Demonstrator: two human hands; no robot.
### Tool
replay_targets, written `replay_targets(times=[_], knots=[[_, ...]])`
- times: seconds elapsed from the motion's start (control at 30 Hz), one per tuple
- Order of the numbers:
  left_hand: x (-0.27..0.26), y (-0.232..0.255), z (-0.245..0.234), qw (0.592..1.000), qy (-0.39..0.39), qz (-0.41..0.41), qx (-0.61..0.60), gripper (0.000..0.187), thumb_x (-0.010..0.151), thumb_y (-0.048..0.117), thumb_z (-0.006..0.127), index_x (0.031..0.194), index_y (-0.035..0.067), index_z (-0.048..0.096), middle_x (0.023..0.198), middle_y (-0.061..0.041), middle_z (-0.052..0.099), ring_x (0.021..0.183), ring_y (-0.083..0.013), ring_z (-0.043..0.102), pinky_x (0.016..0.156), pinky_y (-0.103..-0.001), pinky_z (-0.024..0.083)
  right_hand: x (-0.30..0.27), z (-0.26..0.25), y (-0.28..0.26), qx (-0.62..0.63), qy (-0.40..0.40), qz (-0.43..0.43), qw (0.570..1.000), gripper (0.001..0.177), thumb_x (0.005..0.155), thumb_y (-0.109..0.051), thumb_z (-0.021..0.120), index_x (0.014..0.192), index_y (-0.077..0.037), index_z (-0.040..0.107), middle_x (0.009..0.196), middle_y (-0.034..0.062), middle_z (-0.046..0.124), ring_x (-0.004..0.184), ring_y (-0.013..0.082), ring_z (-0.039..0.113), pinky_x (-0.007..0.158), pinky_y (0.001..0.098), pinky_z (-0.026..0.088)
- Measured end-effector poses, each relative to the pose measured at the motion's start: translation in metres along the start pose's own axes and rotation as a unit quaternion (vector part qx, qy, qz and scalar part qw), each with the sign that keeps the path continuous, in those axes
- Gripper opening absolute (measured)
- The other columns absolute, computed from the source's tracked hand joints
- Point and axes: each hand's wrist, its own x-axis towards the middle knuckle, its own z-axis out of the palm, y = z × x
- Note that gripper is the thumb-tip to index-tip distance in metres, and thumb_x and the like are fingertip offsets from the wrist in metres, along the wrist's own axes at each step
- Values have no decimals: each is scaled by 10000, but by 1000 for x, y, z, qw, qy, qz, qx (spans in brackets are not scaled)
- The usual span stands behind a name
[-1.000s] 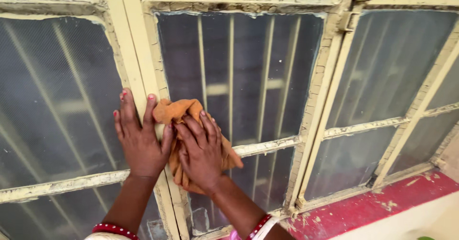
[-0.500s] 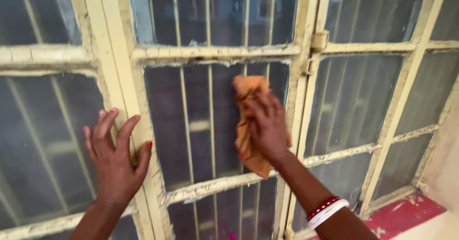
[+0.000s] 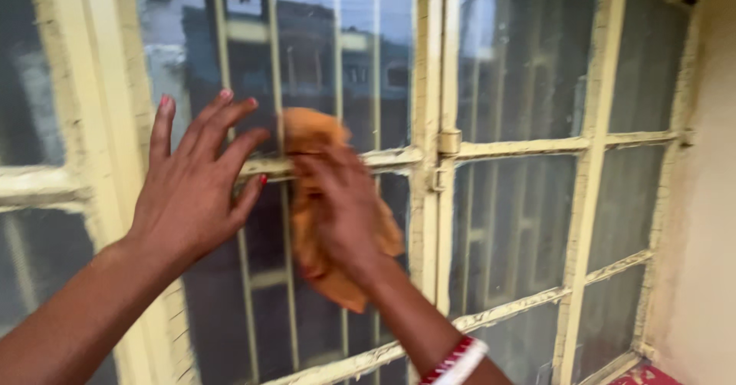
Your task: The person cleans a window by spraying pink liquid from a bottle onto the glass and wiping it with a cloth.
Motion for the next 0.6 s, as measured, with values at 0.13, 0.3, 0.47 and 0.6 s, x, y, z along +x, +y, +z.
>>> replay_targets(times=[0.13,0.3,0.47,0.6], knots=[[43,-7,13,999,15,-7,33,597,904,372,608,1438,121,514,1607,-78,368,1567,-219,234,1288,-552,53,39,8,-9,2,-32,-62,998,557,862,38,633,1391,-131,588,1549,95,506,1488,361,383,1239,495,301],[78,-70,3,993,21,-12,117,644,914,425,592,1469,111,505,1614,-103,388,1547,-249,283,1290,-562,119,91,-15,47,-102,1,-87,991,667,796,50,579,1400,-232,613,1548,108,497,1470,356,372,1223,513,247],[102,-151,-23,988,146,10,55,702,1001,430,484,1567,25,391,1636,-182,332,1562,-355,249,1254,-622,145,122,-49,118,-136,114,-31,984,593,928,-43,598,1489,-225,544,1559,141,450,1485,397,306,1234,535,209],[103,-178,-18,990,135,-31,35,776,1055,553,348,1656,78,230,1723,-182,155,1582,-383,119,1240,-602,66,123,-34,122,-160,143,-42,976,614,915,-39,573,1503,-210,524,1608,158,402,1528,416,267,1250,510,197]])
